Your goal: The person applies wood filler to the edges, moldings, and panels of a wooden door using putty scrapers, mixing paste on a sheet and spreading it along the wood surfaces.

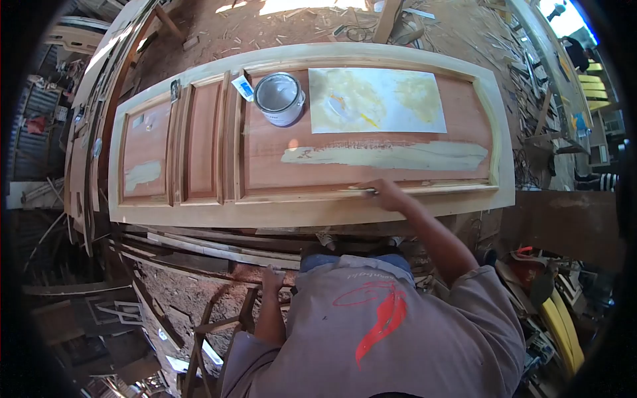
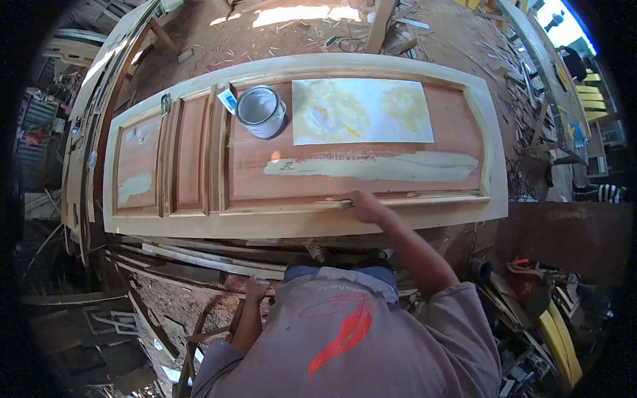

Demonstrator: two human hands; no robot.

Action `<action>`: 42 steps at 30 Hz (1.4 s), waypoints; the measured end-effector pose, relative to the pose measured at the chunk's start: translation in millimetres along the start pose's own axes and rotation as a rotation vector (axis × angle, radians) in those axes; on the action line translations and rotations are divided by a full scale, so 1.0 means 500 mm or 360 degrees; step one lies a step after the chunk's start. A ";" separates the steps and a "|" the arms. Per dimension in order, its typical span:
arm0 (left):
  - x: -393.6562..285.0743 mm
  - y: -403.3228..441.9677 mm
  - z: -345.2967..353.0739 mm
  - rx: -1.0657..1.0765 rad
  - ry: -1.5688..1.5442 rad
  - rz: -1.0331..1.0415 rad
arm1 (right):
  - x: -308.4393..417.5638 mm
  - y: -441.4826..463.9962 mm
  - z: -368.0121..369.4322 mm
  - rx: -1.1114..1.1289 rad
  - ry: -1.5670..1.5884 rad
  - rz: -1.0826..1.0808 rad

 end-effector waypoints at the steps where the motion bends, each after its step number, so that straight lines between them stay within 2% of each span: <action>1: 0.002 0.001 0.001 0.0021 -0.0039 -0.0035 | 0.038 0.010 0.035 -0.0008 0.0118 0.0008; 3: 0.005 -0.002 0.002 0.0024 -0.0150 -0.0063 | 0.084 0.044 0.107 -0.0032 0.0320 0.0034; 8: -0.022 -0.045 -0.017 -0.0117 -0.0444 -0.0071 | 0.053 0.149 0.256 -0.0130 0.0583 0.0011; 11: -0.058 -0.096 -0.065 -0.0063 -0.0369 -0.0336 | 0.078 0.162 0.264 -0.0019 0.0440 0.0112; 14: 0.051 -0.108 -0.006 -0.0166 -0.0342 -0.0338 | 0.087 0.166 0.264 0.0053 0.0427 0.0205; 15: 0.073 -0.112 0.008 -0.0164 -0.0359 -0.0356 | 0.075 0.171 0.272 0.0047 0.0430 0.0138; 16: 0.057 -0.136 -0.008 -0.0046 -0.0494 -0.0508 | 0.056 0.177 0.286 0.0038 0.0435 0.0073; 20: 0.013 -0.192 -0.047 -0.0078 -0.0040 -0.0532 | 0.041 0.193 0.306 0.0075 0.0354 0.0010; 23: -0.001 -0.201 -0.049 -0.0123 -0.0031 -0.0566 | 0.049 0.193 0.308 0.0141 0.0011 -0.0123; 26: 0.069 -0.171 0.017 -0.0139 -0.0357 -0.0469 | 0.044 0.201 0.311 0.0227 -0.0274 -0.0616; 29: 0.037 -0.172 -0.006 -0.0163 -0.0259 -0.0406 | 0.080 0.190 0.300 0.0201 -0.0638 -0.0684; 32: 0.060 -0.137 0.014 -0.0162 -0.0325 -0.0374 | 0.059 0.198 0.314 0.0258 -0.0894 -0.0588; 35: -0.004 -0.157 -0.042 -0.0178 -0.0299 -0.0396 | 0.134 0.196 0.293 0.0575 -0.1255 0.0132; 37: -0.023 -0.158 -0.061 -0.0143 -0.0373 -0.0492 | 0.133 0.184 0.274 0.0451 -0.1198 0.0140; 38: -0.018 -0.152 -0.062 -0.0180 -0.0343 -0.0428 | 0.131 0.179 0.264 0.0392 -0.1171 0.0141; 41: 0.033 -0.145 -0.029 -0.0180 -0.0276 -0.0338 | 0.103 0.167 0.261 -0.0081 -0.0792 -0.0519; 42: 0.040 -0.146 -0.024 -0.0132 -0.0272 -0.0374 | 0.103 0.171 0.264 -0.0055 -0.0771 -0.0628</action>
Point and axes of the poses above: each hand's wrist, its own y-axis towards the middle knuckle, its own z-axis out of the palm, x = y × z, the point moved 1 cm from there along y, towards the middle knuckle, and after that the axes turned 9 degrees about y, right-handed, at the moved point
